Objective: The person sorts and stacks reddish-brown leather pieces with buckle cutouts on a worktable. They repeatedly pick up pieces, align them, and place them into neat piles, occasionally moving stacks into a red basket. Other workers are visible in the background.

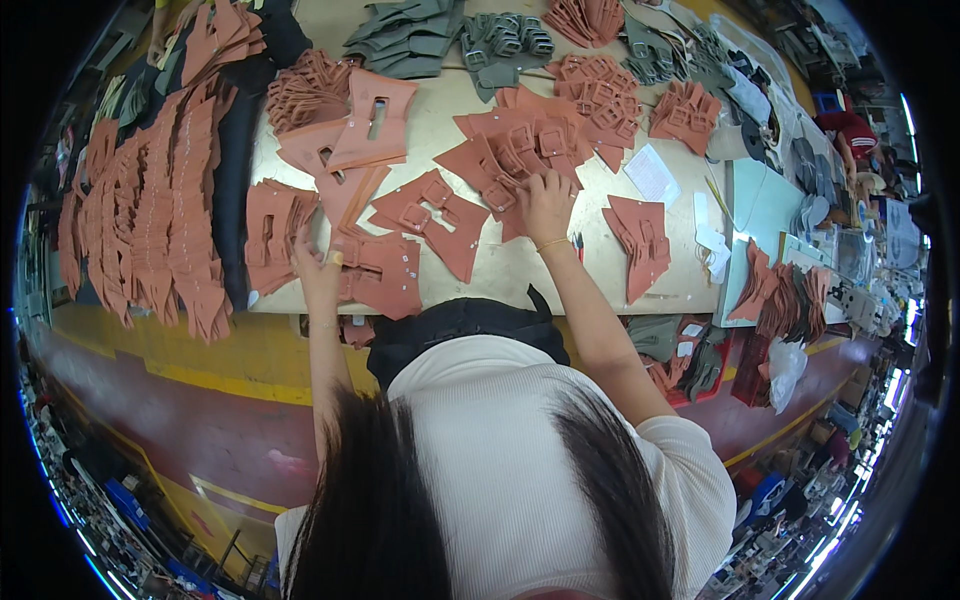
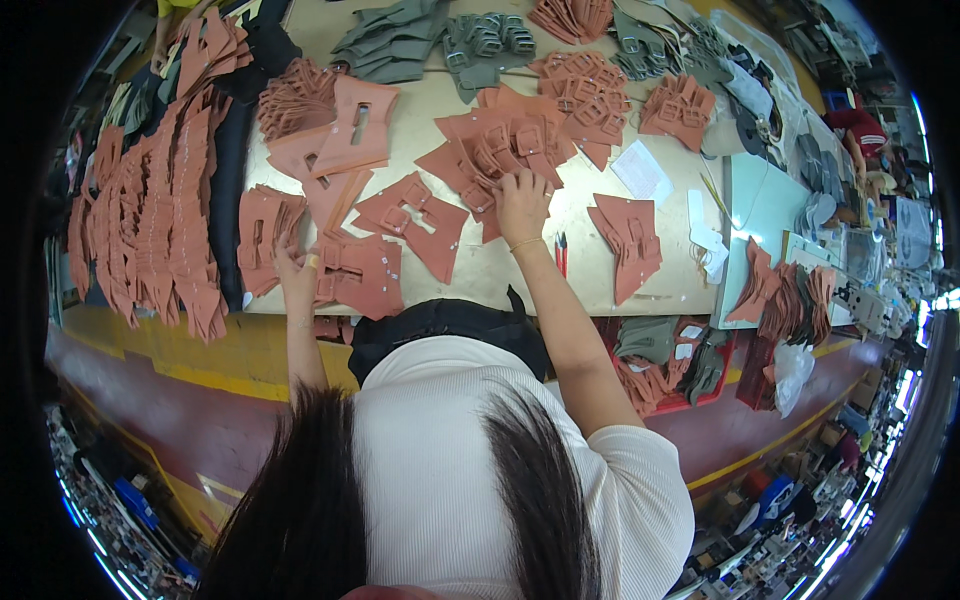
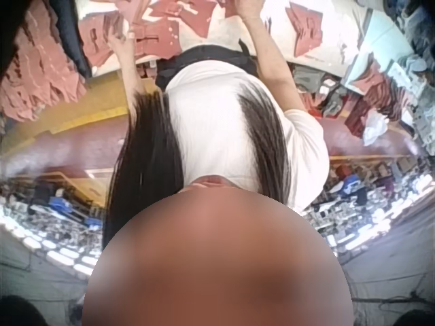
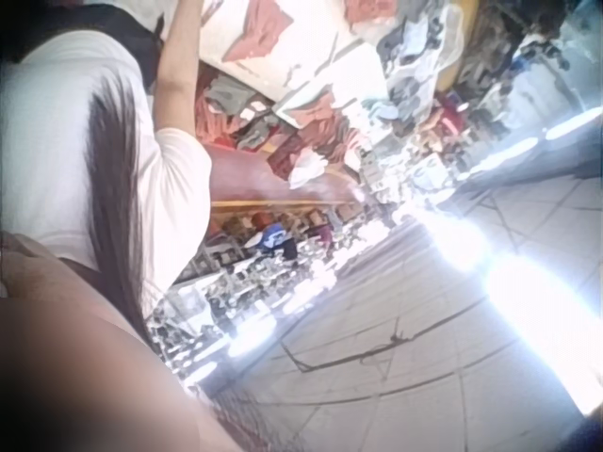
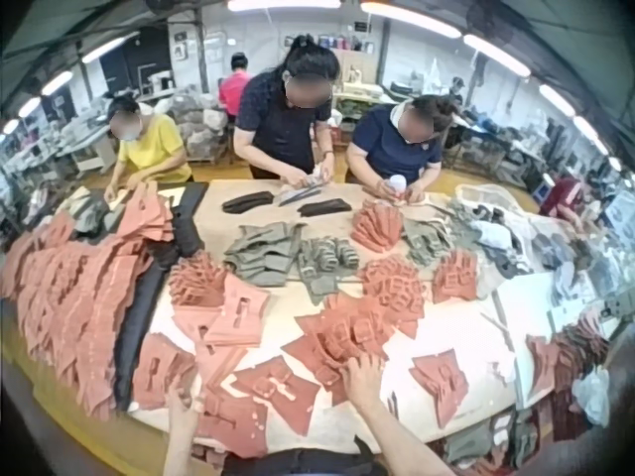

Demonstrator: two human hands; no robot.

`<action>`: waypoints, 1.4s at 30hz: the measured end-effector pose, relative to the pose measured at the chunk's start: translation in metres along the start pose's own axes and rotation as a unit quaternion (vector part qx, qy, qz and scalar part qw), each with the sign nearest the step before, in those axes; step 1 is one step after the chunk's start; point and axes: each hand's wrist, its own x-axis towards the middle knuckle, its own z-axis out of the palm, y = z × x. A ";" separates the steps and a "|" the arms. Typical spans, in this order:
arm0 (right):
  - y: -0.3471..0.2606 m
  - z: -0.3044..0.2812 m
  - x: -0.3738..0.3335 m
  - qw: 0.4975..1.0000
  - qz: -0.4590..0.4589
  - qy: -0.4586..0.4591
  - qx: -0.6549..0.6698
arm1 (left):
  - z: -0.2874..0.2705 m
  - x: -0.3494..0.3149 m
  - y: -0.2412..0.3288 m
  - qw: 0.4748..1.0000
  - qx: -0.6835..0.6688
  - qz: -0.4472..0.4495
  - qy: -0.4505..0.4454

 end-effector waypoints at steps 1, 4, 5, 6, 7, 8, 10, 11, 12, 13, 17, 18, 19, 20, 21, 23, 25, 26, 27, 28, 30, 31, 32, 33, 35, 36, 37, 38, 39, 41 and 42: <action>-0.001 -0.002 0.001 1.000 0.010 -0.016 0.015 | 0.000 -0.001 0.001 1.000 -0.010 0.005 -0.003; -0.010 -0.014 0.012 0.994 0.022 -0.044 0.100 | 0.000 -0.004 0.003 1.000 -0.026 -0.003 -0.005; -0.016 -0.021 0.017 0.989 0.043 -0.066 0.127 | -0.001 -0.004 0.004 1.000 -0.024 -0.008 -0.008; -0.023 -0.030 0.022 0.988 0.009 -0.046 0.144 | -0.002 -0.004 0.005 1.000 -0.023 -0.012 -0.009; -0.031 -0.040 0.027 0.987 -0.006 -0.041 0.154 | -0.002 -0.005 0.006 1.000 -0.017 -0.016 -0.010; -0.040 -0.052 0.032 0.986 -0.010 -0.044 0.160 | -0.003 -0.006 0.007 1.000 -0.012 -0.018 -0.009; -0.058 -0.077 0.039 0.976 -0.029 -0.051 0.209 | -0.003 -0.006 0.007 1.000 -0.006 -0.018 -0.007; -0.067 -0.088 0.042 0.970 -0.039 -0.053 0.234 | -0.002 -0.005 0.007 1.000 -0.004 -0.017 -0.006; -0.073 -0.095 0.044 0.954 -0.011 -0.086 0.286 | -0.002 -0.005 0.006 1.000 -0.007 -0.018 -0.005; -0.078 -0.100 0.044 0.934 0.013 -0.114 0.339 | -0.001 -0.005 0.004 1.000 -0.002 -0.012 -0.007; -0.084 -0.063 0.035 0.790 0.133 -0.176 0.572 | -0.001 -0.005 -0.002 1.000 -0.011 -0.014 -0.010; -0.081 -0.045 0.030 0.743 0.165 -0.186 0.622 | -0.001 -0.005 -0.003 1.000 -0.023 -0.008 -0.008; -0.077 -0.025 0.025 0.755 0.184 -0.203 0.595 | -0.002 -0.005 -0.004 0.999 -0.039 -0.030 -0.014; -0.074 -0.004 0.019 0.763 0.207 -0.222 0.571 | -0.003 -0.005 -0.005 1.000 -0.018 -0.014 -0.015; -0.069 0.012 0.010 0.770 0.254 -0.249 0.529 | -0.005 -0.006 -0.005 1.000 -0.002 -0.006 -0.014; -0.058 0.032 -0.009 0.889 0.157 -0.207 0.377 | -0.009 -0.008 -0.005 1.000 0.020 -0.008 -0.015; -0.051 0.040 -0.017 0.933 0.130 -0.181 0.283 | -0.013 -0.011 -0.005 0.999 0.021 -0.025 -0.011; -0.044 0.038 -0.017 0.963 0.092 -0.118 0.224 | -0.013 -0.013 -0.005 0.999 0.023 -0.026 -0.013; -0.037 0.033 -0.015 0.982 0.082 -0.082 0.147 | -0.013 -0.014 -0.005 0.999 0.018 -0.024 -0.011; -0.029 0.027 -0.012 0.994 0.071 -0.045 0.070 | -0.012 -0.015 -0.005 1.000 0.006 -0.020 -0.008; -0.012 0.012 -0.002 0.990 0.115 0.033 0.071 | -0.008 -0.014 -0.003 1.000 0.016 -0.010 -0.013; -0.006 0.006 0.002 0.988 0.147 0.021 0.050 | -0.005 -0.013 -0.002 1.000 0.019 -0.010 -0.014; 0.000 0.002 0.006 0.986 0.164 0.027 0.031 | -0.003 -0.013 0.000 0.999 0.030 -0.009 -0.019; 0.004 -0.001 0.010 0.983 0.181 0.034 0.012 | 0.000 -0.012 0.002 0.999 0.041 -0.012 -0.023; 0.009 -0.003 0.016 0.986 0.167 0.002 -0.012 | 0.005 -0.010 0.007 0.998 0.057 -0.012 -0.028; 0.010 -0.002 0.017 0.985 0.168 -0.024 -0.019 | 0.006 -0.010 0.009 0.998 0.063 -0.008 -0.029; 0.008 -0.001 0.017 0.993 0.113 -0.007 -0.027 | 0.007 -0.009 0.010 0.998 0.061 0.006 -0.025; 0.006 0.001 0.017 0.997 0.065 0.000 -0.030 | 0.007 -0.008 0.011 0.998 0.061 0.001 -0.027; 0.002 0.003 0.016 0.999 0.023 0.008 -0.037 | 0.008 -0.007 0.011 0.998 0.055 0.007 -0.024; -0.010 0.008 0.012 0.999 -0.044 -0.009 -0.029 | 0.008 -0.005 0.010 0.999 0.045 0.007 -0.022; -0.015 0.010 0.010 0.997 -0.073 -0.017 -0.028 | 0.007 -0.005 0.008 0.999 0.042 0.000 -0.024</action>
